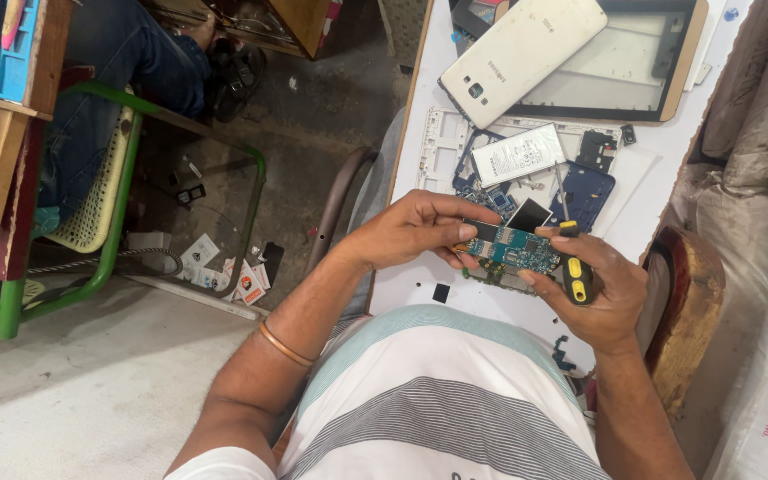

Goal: The person sits at a workbench repairing a disassembled smartphone, using a screwdriver to work on the phone's motherboard and small internal components. They lift and reposition the board, handle the battery and mid-frame, and manipulate the phone chassis while continuing the repair.

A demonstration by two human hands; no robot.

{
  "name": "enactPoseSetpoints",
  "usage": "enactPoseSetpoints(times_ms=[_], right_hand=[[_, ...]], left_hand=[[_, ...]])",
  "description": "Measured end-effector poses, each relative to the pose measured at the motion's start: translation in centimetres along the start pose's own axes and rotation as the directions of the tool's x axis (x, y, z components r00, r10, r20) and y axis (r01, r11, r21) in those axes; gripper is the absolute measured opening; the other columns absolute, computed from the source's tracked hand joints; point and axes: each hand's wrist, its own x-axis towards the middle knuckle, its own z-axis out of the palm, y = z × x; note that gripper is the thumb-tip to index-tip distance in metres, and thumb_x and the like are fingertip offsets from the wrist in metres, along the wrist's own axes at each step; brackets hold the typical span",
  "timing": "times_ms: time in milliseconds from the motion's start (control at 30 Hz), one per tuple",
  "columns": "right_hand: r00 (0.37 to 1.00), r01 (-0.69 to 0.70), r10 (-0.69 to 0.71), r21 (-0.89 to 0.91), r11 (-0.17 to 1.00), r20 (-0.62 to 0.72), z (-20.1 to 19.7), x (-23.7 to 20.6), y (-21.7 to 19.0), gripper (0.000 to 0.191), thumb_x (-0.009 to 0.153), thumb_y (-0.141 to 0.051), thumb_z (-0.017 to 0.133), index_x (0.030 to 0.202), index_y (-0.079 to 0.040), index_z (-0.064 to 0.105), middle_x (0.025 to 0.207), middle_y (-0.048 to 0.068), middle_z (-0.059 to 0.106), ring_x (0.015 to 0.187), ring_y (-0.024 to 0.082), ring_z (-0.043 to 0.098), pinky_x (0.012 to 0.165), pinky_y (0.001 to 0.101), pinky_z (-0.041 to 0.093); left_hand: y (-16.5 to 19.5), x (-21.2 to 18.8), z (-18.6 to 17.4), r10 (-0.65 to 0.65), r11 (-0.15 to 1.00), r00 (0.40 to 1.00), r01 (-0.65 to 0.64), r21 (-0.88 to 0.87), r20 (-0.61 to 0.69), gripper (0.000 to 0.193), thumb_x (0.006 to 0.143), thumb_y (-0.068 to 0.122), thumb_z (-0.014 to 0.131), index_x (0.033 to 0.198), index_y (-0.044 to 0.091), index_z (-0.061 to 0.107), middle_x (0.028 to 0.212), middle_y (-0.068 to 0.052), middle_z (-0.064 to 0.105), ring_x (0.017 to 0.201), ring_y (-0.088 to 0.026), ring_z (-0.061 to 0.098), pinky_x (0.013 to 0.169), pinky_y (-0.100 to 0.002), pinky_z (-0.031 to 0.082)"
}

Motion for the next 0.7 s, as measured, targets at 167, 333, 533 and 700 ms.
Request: enactPoseSetpoints(times_ms=[167, 333, 533, 700], right_hand=[[1.000, -0.003, 0.003, 0.013, 1.000, 0.023, 0.02, 0.01, 0.11, 0.045, 0.079, -0.010, 0.089, 0.118, -0.003, 0.065, 0.115, 0.018, 0.074, 0.111, 0.022, 0.074, 0.092, 0.0300, 0.063], [1.000, -0.017, 0.017, -0.013, 1.000, 0.027, 0.04, 0.07, -0.13, 0.046, 0.079, -0.011, 0.089, 0.118, -0.003, 0.066, 0.117, 0.018, 0.074, 0.109, 0.021, 0.074, 0.091, 0.0298, 0.063], [0.999, -0.047, 0.047, -0.033, 0.998, 0.014, 0.11, 0.18, -0.28, 0.046, 0.079, -0.010, 0.090, 0.118, -0.003, 0.067, 0.116, 0.018, 0.075, 0.104, 0.019, 0.075, 0.087, 0.0285, 0.062], [0.999, -0.040, 0.040, -0.043, 0.998, 0.012, 0.21, 0.11, -0.21, 0.046, 0.080, -0.010, 0.089, 0.119, -0.003, 0.067, 0.116, 0.017, 0.075, 0.105, 0.020, 0.075, 0.089, 0.0289, 0.063]], left_hand=[[-0.28, 0.23, -0.10, 0.032, 0.997, 0.999, -0.032, 0.076, -0.002, 0.033, 0.103, 0.013, 0.061, 0.134, 0.000, 0.066, 0.106, -0.013, 0.078, 0.088, -0.015, 0.077, 0.077, -0.026, 0.066], [-0.25, 0.26, -0.16, 0.008, 0.997, 1.000, -0.007, 0.076, -0.016, 0.033, 0.103, 0.014, 0.061, 0.133, 0.001, 0.067, 0.103, -0.012, 0.078, 0.086, -0.014, 0.077, 0.075, -0.026, 0.066], [0.01, 0.32, -0.10, -0.001, 0.998, 1.000, 0.001, 0.066, -0.011, 0.036, 0.099, 0.013, 0.067, 0.132, 0.000, 0.066, 0.098, -0.011, 0.078, 0.084, -0.015, 0.077, 0.074, -0.026, 0.066], [-0.03, 0.17, -0.05, -0.002, 0.997, 1.000, 0.002, 0.072, -0.011, 0.038, 0.097, 0.011, 0.070, 0.133, -0.001, 0.065, 0.098, -0.012, 0.078, 0.085, -0.015, 0.077, 0.074, -0.026, 0.065]])
